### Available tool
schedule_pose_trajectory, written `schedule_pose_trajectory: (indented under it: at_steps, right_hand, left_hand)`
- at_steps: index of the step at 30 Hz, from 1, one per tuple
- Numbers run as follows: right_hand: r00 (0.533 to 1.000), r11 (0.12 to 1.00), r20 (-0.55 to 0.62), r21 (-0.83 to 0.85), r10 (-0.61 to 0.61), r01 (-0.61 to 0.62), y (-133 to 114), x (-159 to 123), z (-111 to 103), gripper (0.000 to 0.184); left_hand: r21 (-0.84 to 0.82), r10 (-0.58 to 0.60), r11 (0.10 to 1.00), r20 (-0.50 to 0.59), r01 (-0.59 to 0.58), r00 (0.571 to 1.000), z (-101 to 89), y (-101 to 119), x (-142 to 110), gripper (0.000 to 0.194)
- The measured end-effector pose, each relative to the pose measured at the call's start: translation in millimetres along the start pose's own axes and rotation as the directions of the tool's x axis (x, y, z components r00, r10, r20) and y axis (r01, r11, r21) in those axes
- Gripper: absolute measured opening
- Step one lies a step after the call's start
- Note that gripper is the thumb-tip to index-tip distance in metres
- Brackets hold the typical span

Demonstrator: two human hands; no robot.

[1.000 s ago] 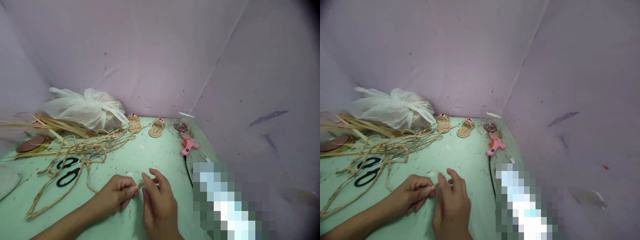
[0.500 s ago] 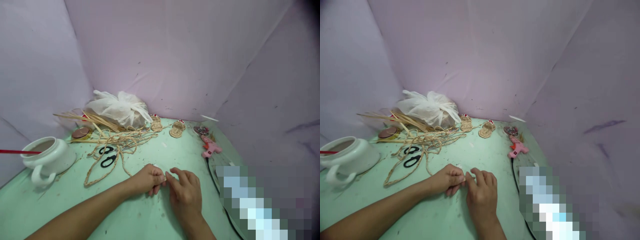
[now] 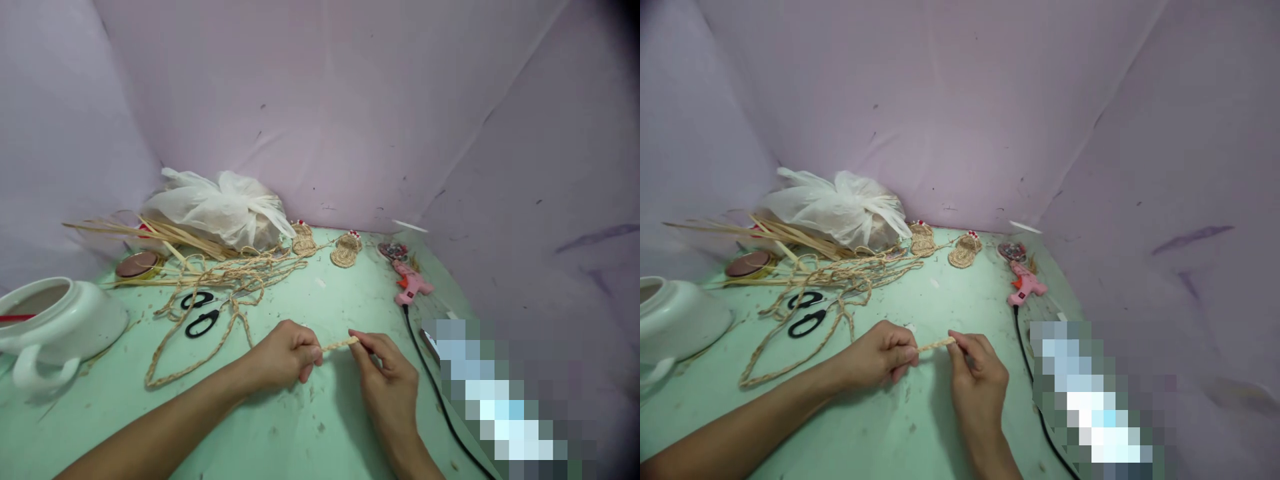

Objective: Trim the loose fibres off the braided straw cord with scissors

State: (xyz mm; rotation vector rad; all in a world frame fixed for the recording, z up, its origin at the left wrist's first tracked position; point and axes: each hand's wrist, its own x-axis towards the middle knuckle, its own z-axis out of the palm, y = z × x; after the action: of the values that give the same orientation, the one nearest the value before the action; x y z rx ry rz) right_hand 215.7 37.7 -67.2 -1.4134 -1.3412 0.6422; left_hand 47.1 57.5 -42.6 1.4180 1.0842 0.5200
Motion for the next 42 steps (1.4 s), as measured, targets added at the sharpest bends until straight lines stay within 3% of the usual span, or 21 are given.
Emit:
schedule_pose_trajectory:
  at_steps: [2, 5, 10, 16, 24, 32, 36, 39, 42]
  right_hand:
    - [0.977, 0.969, 0.052, 0.13, 0.205, -0.211, -5, -2, 1, 0.015]
    - [0.884, 0.818, 0.205, 0.336, 0.42, -0.467, -10, -4, 3, 0.021]
    - [0.774, 0.604, 0.446, 0.486, 0.45, -0.632, -12, -3, 5, 0.028]
    - [0.717, 0.589, 0.542, 0.429, 0.439, -0.685, -14, -1, 4, 0.03]
    - [0.709, 0.616, 0.56, 0.393, 0.429, -0.683, -14, -1, 3, 0.029]
    - [0.713, 0.624, 0.567, 0.393, 0.413, -0.675, -14, -2, 5, 0.03]
    - [0.701, 0.622, 0.583, 0.382, 0.411, -0.683, -14, 0, -1, 0.035]
    - [0.761, 0.672, 0.525, 0.408, 0.382, -0.618, -11, 1, -3, 0.043]
    - [0.839, 0.805, 0.442, 0.341, 0.318, -0.485, -5, 0, -1, 0.044]
  left_hand:
    - [-0.038, -0.008, 0.999, 0.029, 0.009, 1.0, 1.5, 0, 0, 0.022]
    - [-0.07, -0.011, 0.997, 0.046, 0.014, 0.999, 3.6, 0, -1, 0.025]
    - [-0.004, -0.002, 1.0, 0.004, 0.002, 1.0, 3.1, 1, -3, 0.026]
    - [0.026, -0.043, 0.999, -0.031, 0.044, 0.999, 3.5, 3, -4, 0.023]
    - [0.015, -0.054, 0.998, -0.143, 0.057, 0.988, 8.9, -1, -3, 0.024]
    - [0.3, 0.193, 0.945, -0.184, -0.132, 0.964, 12.6, 8, -11, 0.023]
    - [0.51, 0.347, 0.839, -0.233, -0.19, 0.908, 9.9, -1, -9, 0.024]
    - [0.628, 0.409, 0.761, -0.269, -0.162, 0.872, 10.1, -10, -7, 0.024]
    - [0.679, 0.446, 0.715, -0.256, -0.169, 0.858, 13.3, -16, -7, 0.024]
